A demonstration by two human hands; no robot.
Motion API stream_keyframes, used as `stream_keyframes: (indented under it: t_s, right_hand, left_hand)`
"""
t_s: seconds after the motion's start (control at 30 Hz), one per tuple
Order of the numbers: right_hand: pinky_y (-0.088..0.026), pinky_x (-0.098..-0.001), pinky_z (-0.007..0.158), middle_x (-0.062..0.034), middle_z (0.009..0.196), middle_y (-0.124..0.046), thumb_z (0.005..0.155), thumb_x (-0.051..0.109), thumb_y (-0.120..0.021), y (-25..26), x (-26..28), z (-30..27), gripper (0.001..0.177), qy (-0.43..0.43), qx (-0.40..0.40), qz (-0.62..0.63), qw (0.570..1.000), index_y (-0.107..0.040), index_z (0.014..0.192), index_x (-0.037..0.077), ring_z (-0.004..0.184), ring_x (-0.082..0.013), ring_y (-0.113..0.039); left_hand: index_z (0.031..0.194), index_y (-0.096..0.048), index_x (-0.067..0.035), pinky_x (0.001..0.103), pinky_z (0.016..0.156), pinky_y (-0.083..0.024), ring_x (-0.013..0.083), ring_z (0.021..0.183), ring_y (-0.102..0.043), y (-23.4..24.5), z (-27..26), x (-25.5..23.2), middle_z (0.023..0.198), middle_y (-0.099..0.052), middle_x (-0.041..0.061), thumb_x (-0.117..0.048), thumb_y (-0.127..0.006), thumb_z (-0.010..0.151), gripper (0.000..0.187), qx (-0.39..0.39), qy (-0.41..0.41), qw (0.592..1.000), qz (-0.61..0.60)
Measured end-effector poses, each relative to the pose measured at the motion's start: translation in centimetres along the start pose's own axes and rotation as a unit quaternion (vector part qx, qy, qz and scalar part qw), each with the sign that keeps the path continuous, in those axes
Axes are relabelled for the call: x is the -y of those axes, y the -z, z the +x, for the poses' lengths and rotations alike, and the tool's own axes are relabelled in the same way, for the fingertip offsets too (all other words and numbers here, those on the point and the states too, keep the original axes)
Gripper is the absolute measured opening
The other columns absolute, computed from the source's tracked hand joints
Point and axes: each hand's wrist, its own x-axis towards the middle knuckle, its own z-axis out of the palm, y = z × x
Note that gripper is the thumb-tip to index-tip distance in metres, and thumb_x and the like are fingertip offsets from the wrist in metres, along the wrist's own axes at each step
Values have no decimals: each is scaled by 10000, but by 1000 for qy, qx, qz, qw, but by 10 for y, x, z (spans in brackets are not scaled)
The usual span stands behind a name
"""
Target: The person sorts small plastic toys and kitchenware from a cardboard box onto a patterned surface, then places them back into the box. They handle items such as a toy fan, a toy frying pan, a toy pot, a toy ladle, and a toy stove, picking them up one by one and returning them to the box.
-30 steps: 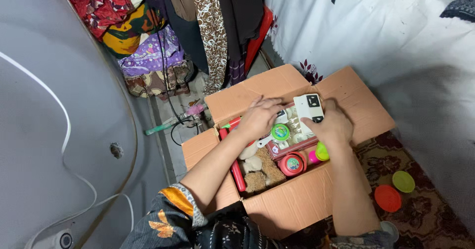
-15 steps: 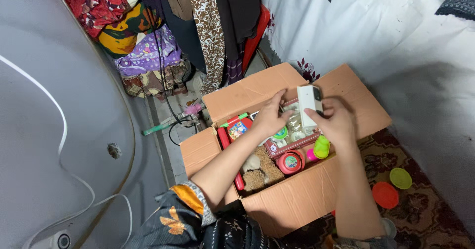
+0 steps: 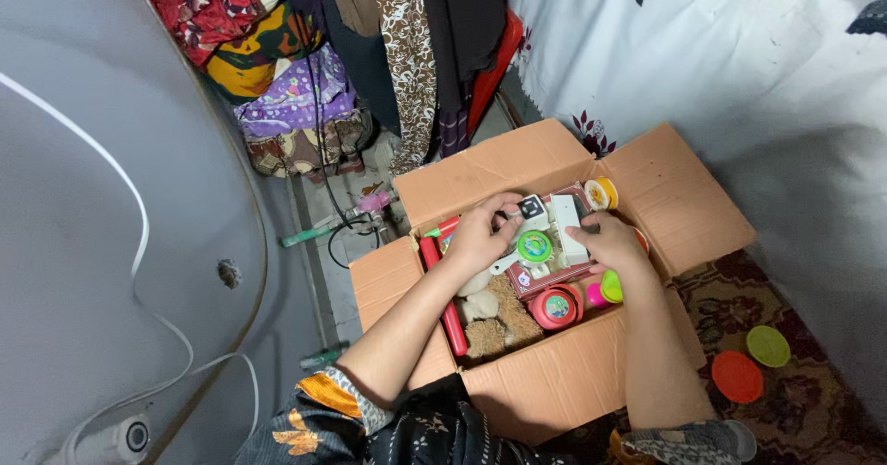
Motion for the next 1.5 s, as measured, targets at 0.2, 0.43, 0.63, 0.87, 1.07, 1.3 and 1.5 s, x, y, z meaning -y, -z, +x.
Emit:
stream_keyframes:
  t_s: [0.2,0.43,0.63,0.87,1.07,1.3,1.5]
  right_hand:
    - [-632,-413,658,-192,1039,-759,851,400,-786,-9,3,4,569,-28,-39,-102,994,-643,1288,66,832,-313,-772]
    - [-583,-494,795,-191,1150,-705,805,506,-797,-23,12,-2,645,68,-174,-322,928,-629,1262,84,1011,-361,-711]
    - [-590,-472,782,-197,1200,-639,753,467,-858,-35,23,-14,649,100,-236,-365,895,-631,1209,65,1039,-367,-685]
    - [-581,-468,819,-168,1193,-647,720,441,-884,-38,27,-17,666,127,-239,-366,890,-631,1224,86,1080,-357,-664]
    - [-572,-472,816,-175,1202,-632,729,442,-882,-38,23,-11,678,138,-244,-342,897,-624,1243,85,1086,-364,-649]
    - [-572,-466,825,-176,1218,-622,736,455,-870,-38,19,-5,682,150,-249,-345,892,-617,1250,87,1115,-359,-636]
    - [-559,-476,807,-167,1214,-623,763,409,-865,-31,23,-27,623,178,-265,-299,899,-631,1240,84,1092,-363,-636]
  left_hand:
    - [1215,-696,-63,303,710,-563,140,759,-665,3,-4,4,1054,-754,87,-137,-724,905,320,-8,-10,1000,8]
    - [1177,-712,-51,293,679,-553,135,744,-659,5,-9,1,1036,-732,79,-117,-723,906,278,-9,-16,1000,-4]
    - [1145,-732,-52,306,673,-533,147,708,-637,9,-12,-2,917,-678,92,-119,-735,900,254,-15,-29,999,19]
    - [1124,-740,-59,307,659,-519,151,681,-629,11,-16,1,881,-662,91,-122,-734,893,240,-6,-28,999,29]
    - [1132,-743,-73,310,671,-523,159,705,-628,10,-18,3,897,-665,84,-125,-734,894,243,0,-34,999,32]
    - [1127,-747,-72,317,710,-533,169,745,-643,13,-21,-4,926,-677,89,-127,-739,896,237,-7,-43,998,45]
    - [1138,-718,-64,308,759,-542,177,801,-695,23,-31,-21,993,-691,95,-116,-726,908,236,-13,-76,996,44]
